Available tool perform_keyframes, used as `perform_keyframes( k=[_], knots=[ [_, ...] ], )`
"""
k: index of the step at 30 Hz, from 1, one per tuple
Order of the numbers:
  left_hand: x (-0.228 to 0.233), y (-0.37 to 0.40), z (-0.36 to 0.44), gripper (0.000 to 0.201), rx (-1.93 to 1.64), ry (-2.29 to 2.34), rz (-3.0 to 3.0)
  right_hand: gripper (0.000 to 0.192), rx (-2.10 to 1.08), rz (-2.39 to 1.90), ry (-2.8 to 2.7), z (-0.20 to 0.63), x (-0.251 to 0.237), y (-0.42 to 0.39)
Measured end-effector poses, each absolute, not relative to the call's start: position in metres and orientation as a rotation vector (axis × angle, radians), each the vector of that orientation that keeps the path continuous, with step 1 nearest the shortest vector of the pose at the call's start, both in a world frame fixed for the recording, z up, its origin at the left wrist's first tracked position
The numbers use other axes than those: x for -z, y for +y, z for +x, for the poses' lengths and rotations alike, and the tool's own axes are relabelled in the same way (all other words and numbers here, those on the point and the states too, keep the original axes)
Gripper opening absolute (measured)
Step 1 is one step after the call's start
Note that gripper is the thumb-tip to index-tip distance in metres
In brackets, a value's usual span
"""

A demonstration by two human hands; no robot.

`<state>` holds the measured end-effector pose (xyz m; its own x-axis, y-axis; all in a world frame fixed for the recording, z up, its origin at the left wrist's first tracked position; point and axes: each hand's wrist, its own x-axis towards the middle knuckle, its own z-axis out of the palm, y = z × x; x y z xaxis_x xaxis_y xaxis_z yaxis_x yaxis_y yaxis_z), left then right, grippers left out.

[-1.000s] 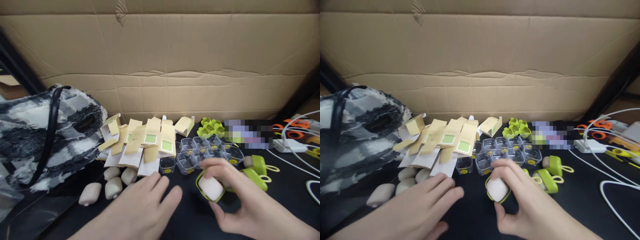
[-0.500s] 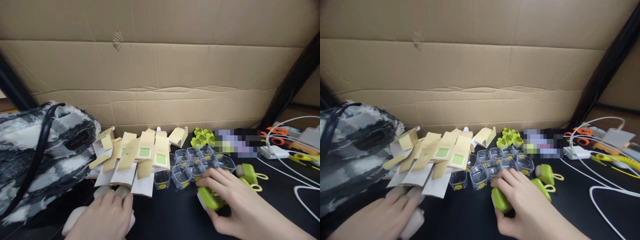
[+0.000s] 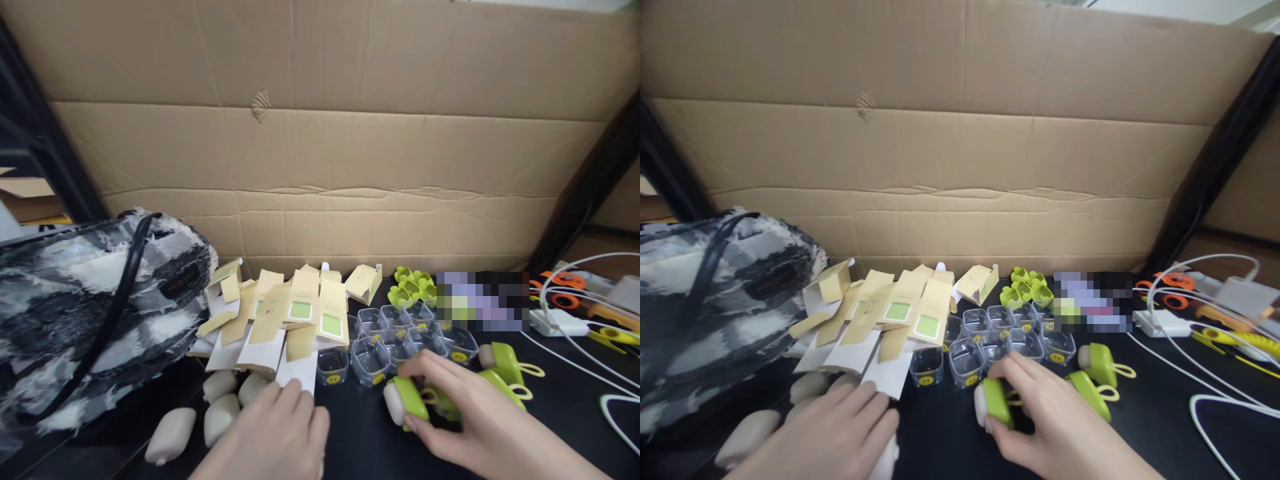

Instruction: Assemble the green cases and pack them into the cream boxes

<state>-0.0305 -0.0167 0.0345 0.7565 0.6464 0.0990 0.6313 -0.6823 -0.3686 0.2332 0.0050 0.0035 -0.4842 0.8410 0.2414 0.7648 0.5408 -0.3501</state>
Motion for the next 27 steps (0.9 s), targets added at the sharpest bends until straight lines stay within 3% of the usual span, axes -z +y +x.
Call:
perform_keyframes(
  k=[6, 11, 15, 23, 27],
  knots=[
    [-0.010, 0.007, -0.005, 0.014, 0.312, -0.906, -3.008, 0.025, 0.003, -1.321, -2.382, 0.240, -0.010, 0.011],
    [0.009, 0.005, 0.002, 0.036, 0.742, -1.750, -3.607, 0.020, 0.047, -1.480, -2.257, 0.250, -0.040, 0.064],
    [0.018, 0.002, 0.006, 0.030, 1.237, -2.072, -3.611, 0.017, 0.115, -1.799, -2.221, 0.255, -0.051, 0.126],
    [0.021, 0.000, 0.004, 0.037, 1.708, -2.086, -3.505, 0.024, -0.061, -2.056, -2.058, 0.253, -0.034, 0.165],
    [0.026, -0.004, 0.006, 0.047, 2.427, -1.831, -3.369, 0.023, -0.202, -1.905, -1.898, 0.259, -0.045, 0.160]
  ],
)
